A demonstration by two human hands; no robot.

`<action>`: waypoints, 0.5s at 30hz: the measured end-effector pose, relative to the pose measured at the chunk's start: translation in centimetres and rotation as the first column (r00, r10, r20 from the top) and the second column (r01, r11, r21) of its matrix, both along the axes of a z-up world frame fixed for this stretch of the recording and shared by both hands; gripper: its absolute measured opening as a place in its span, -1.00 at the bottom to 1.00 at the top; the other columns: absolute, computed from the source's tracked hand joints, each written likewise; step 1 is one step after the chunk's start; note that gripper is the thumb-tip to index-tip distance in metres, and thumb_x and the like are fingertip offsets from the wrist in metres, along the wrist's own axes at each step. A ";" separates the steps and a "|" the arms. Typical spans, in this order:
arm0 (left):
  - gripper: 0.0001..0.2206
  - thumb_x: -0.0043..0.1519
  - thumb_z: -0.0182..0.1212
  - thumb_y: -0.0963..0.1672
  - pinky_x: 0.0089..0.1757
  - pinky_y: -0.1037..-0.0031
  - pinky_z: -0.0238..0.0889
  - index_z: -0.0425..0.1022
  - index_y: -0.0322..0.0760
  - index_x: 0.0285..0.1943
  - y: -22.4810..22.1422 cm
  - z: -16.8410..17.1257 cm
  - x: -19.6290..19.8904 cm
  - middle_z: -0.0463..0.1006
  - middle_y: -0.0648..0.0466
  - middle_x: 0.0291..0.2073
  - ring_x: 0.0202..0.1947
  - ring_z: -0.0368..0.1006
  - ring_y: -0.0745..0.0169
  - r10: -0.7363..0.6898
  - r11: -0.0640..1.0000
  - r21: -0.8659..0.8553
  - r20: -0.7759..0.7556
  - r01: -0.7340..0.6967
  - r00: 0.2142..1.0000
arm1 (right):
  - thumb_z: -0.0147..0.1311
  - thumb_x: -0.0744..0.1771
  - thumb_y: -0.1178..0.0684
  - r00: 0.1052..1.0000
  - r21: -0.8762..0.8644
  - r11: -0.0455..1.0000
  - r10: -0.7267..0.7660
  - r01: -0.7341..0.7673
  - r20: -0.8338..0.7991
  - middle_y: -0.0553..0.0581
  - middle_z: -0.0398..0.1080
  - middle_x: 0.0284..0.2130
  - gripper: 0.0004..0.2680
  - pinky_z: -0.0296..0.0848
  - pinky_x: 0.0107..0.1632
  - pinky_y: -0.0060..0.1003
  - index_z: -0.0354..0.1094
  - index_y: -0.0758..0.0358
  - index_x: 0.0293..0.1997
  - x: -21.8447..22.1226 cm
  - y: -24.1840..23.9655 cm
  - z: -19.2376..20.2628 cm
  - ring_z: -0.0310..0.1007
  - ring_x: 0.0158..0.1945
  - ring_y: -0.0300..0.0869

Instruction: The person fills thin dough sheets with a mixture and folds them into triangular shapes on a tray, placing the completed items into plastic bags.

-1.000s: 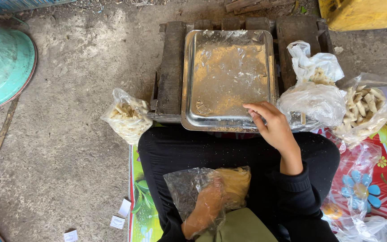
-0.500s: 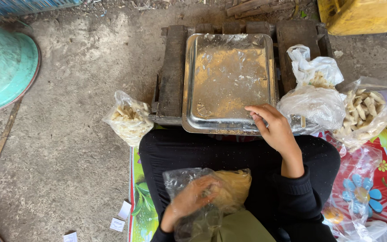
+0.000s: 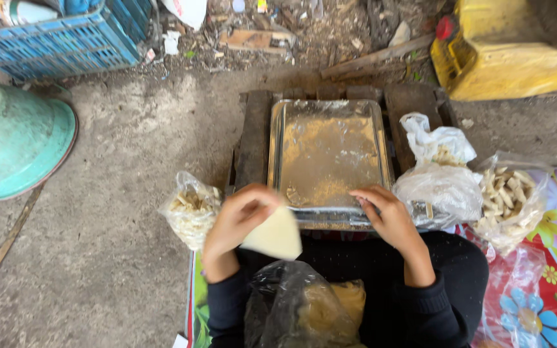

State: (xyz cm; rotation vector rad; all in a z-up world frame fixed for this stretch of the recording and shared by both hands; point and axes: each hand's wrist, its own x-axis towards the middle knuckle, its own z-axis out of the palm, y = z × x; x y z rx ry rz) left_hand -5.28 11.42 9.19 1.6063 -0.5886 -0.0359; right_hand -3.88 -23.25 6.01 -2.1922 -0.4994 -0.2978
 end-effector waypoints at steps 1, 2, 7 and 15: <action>-0.86 0.30 0.22 -0.29 -0.08 0.41 0.46 0.52 -0.37 0.02 -1.8 -1.1 2.6 0.57 0.00 -0.09 -0.08 0.55 0.20 -0.021 0.997 -0.079 -0.152 0.009 0.988 | 0.12 0.33 0.24 0.999 -0.015 1.000 -0.024 0.023 -0.025 0.17 0.47 -0.29 -0.78 0.47 -0.15 -0.21 0.51 0.16 0.06 0.1 0.1 -0.2 0.50 -0.25 -0.05; -0.84 0.31 0.23 -0.28 -0.09 0.40 0.48 0.54 -0.37 0.05 -3.6 -2.3 4.8 0.61 -0.04 -0.08 -0.10 0.57 0.17 0.018 1.000 -0.003 -0.116 -0.019 0.993 | 0.12 0.33 0.24 0.998 -0.030 0.999 -0.047 0.046 -0.052 0.17 0.46 -0.32 -0.78 0.46 -0.15 -0.20 0.52 0.14 0.06 0.2 0.1 -0.3 0.49 -0.27 -0.05; -0.68 0.27 0.27 -0.22 -0.03 0.35 0.46 0.48 -0.34 0.21 -7.6 -6.5 9.8 0.60 -0.15 0.01 -0.06 0.59 0.03 0.411 0.865 0.251 0.144 -0.435 0.900 | 0.14 0.28 0.27 0.965 -0.058 0.996 -0.048 0.065 0.257 0.14 0.50 -0.24 -0.80 0.40 -0.01 -0.11 0.51 0.19 -0.03 0.9 0.6 -1.3 0.45 -0.11 0.02; -0.68 0.18 0.34 -0.16 -0.04 0.14 0.37 0.50 -0.33 0.11 -5.3 -5.7 5.3 0.58 -0.15 -0.04 0.00 0.48 -0.18 0.517 0.608 0.428 0.427 -0.669 0.742 | 0.17 0.30 0.09 0.938 -0.136 0.976 -0.119 0.171 0.327 0.10 0.51 -0.16 -0.79 0.31 0.01 -0.12 0.49 0.13 0.04 2.1 5.3 -2.1 0.43 -0.05 0.03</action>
